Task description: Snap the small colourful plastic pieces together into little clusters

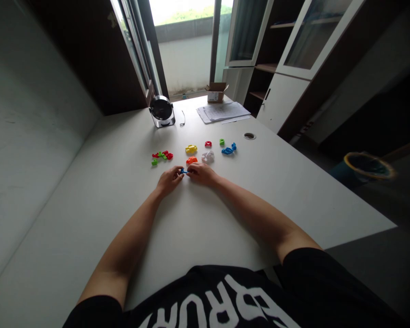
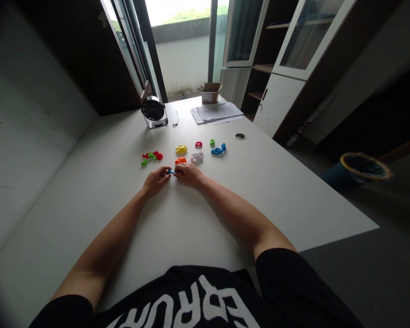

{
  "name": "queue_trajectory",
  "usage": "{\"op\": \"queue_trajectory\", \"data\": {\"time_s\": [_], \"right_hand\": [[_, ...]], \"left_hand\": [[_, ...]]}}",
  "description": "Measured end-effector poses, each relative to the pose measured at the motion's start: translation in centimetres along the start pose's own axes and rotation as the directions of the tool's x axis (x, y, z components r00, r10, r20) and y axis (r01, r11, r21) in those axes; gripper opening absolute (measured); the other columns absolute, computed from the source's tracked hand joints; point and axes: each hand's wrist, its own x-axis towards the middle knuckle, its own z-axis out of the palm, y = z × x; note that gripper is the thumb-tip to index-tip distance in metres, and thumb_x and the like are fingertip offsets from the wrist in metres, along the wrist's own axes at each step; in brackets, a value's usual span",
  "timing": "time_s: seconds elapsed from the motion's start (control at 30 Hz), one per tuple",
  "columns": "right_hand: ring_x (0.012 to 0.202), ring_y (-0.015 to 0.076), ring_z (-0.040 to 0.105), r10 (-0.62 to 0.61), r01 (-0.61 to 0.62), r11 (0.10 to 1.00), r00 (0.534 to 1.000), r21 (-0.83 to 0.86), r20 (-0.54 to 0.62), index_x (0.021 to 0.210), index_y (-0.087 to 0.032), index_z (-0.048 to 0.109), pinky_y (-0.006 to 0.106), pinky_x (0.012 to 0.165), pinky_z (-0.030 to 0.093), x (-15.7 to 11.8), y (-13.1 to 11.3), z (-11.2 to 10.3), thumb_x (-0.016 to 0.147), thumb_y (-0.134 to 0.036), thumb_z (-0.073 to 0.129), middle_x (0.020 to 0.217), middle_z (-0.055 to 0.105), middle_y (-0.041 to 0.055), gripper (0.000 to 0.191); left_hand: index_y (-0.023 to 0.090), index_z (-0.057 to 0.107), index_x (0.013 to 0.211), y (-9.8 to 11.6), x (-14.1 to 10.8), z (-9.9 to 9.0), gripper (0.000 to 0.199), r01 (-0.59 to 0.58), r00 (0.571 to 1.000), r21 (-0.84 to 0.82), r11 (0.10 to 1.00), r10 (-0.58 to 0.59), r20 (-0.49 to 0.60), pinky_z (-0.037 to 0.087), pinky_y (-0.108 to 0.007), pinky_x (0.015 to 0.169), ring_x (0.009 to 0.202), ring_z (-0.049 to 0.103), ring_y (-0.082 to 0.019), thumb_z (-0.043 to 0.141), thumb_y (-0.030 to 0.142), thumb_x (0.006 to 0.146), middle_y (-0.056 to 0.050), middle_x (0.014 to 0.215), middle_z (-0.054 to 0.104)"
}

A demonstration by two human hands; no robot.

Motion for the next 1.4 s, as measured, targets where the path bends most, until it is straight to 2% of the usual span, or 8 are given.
{"op": "queue_trajectory", "data": {"time_s": [0.77, 1.4], "right_hand": [[0.072, 0.0145, 0.053, -0.014, 0.014, 1.0, 1.0, 0.005, 0.0, 0.092, -0.018, 0.067, 0.024, 0.065, 0.037, 0.04, 0.42, 0.18, 0.089, -0.032, 0.061, 0.084, 0.064, 0.0038, 0.015], [0.07, 0.0134, 0.052, -0.02, 0.02, 1.0, 1.0, 0.006, -0.02, 0.091, -0.018, 0.067, 0.024, 0.064, 0.036, -0.01, 0.51, 0.39, 0.089, -0.032, 0.062, 0.083, 0.063, 0.0031, 0.014]], "left_hand": [[0.025, 0.062, 0.117, 0.11, -0.02, -0.04, 0.031, 0.013, 1.0, 0.0, 1.0, -0.013, 0.006, 0.046, -0.024, 0.067, 0.069, 0.061, -0.014, 0.056, 0.035, 0.088, 0.0, 0.083, 0.068], [0.025, 0.062, 0.118, 0.05, 0.02, -0.03, 0.032, 0.013, 1.0, -0.006, 1.0, -0.013, 0.011, 0.047, -0.024, 0.069, 0.07, 0.061, -0.014, 0.056, 0.036, 0.088, -0.001, 0.087, 0.069]]}}
